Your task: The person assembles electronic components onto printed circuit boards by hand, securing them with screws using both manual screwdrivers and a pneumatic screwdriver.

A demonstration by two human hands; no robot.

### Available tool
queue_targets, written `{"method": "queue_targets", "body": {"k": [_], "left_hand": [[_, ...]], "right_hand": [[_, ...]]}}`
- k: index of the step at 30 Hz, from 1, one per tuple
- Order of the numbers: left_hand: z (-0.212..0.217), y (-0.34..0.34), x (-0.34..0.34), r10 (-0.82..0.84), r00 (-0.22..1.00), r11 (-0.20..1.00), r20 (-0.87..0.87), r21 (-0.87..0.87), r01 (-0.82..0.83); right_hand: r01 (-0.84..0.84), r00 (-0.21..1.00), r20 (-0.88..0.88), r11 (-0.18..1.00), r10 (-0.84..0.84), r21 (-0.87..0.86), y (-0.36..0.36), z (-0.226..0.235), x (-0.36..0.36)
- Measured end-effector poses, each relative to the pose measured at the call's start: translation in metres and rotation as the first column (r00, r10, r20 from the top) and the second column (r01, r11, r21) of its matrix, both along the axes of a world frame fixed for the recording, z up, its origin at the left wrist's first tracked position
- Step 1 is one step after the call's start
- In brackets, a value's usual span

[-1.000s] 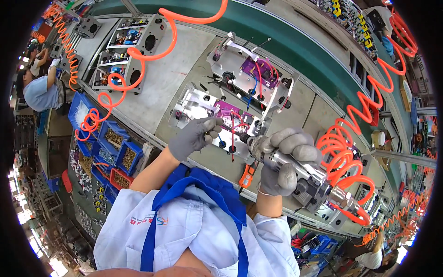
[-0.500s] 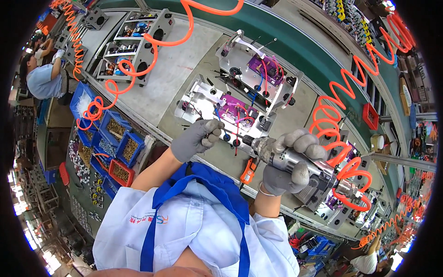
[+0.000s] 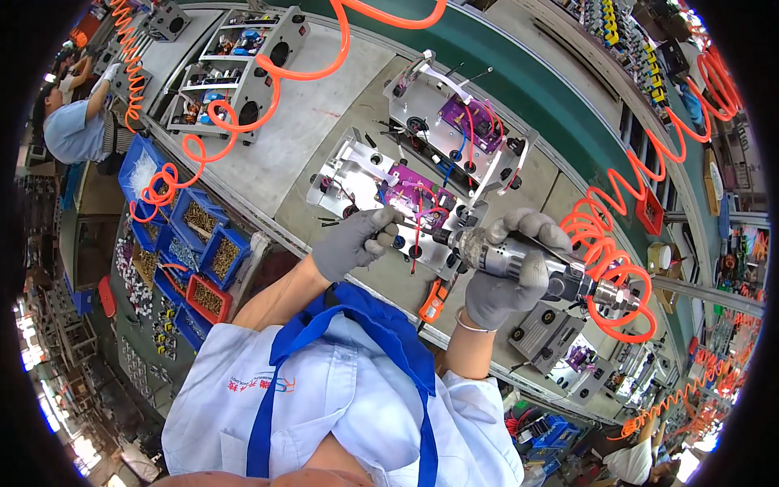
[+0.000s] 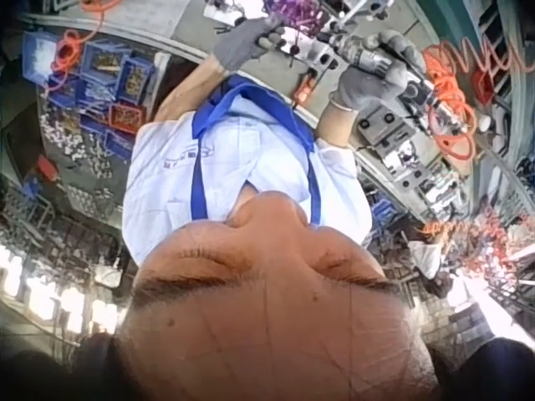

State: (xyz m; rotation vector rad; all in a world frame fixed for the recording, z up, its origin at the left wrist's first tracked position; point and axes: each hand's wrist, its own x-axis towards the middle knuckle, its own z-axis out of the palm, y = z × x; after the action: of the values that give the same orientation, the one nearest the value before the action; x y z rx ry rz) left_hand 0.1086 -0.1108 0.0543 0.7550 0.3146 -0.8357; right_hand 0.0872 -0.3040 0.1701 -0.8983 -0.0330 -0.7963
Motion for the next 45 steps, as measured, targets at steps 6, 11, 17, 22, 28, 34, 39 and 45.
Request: {"method": "queue_targets", "body": {"k": [6,11,17,22,28,34,39,45], "left_hand": [[-0.013,-0.008,0.001,0.014,0.995,0.96,0.097,0.276,-0.04],[-0.034,-0.037,0.009,-0.272,0.89,0.717,0.366,0.694,-0.066],[-0.035,-0.045,0.028,-0.631,0.678,0.434,0.377,0.896,-0.095],[-0.041,-0.047,0.028,-0.657,0.666,0.403,0.352,0.911,-0.084],[-0.045,-0.037,0.023,-0.49,0.674,0.49,0.554,0.814,-0.313],[-0.052,-0.037,0.026,-0.418,0.74,0.471,0.527,0.823,-0.319],[-0.055,-0.037,0.029,-0.363,0.794,0.501,0.487,0.821,-0.275],[-0.05,-0.033,0.029,-0.38,0.761,0.492,0.526,0.812,-0.315]], "right_hand": [[0.012,0.997,-0.075,0.994,-0.02,-0.106,0.01,-0.015,0.013],[0.012,0.996,-0.08,0.962,-0.035,-0.273,0.013,-0.034,0.028],[-0.013,0.995,-0.097,0.951,-0.018,-0.309,0.019,-0.036,0.032],[-0.057,0.991,-0.13,0.934,0.011,-0.352,0.018,-0.032,0.032],[-0.011,0.999,-0.038,0.956,0.0,-0.292,0.028,-0.034,0.037],[-0.048,0.997,-0.072,0.939,0.025,-0.34,0.044,-0.029,0.045],[-0.086,0.996,0.003,0.928,0.094,-0.362,0.047,-0.039,0.055],[-0.142,0.99,-0.07,0.88,0.124,-0.453,0.049,-0.041,0.06]]}}
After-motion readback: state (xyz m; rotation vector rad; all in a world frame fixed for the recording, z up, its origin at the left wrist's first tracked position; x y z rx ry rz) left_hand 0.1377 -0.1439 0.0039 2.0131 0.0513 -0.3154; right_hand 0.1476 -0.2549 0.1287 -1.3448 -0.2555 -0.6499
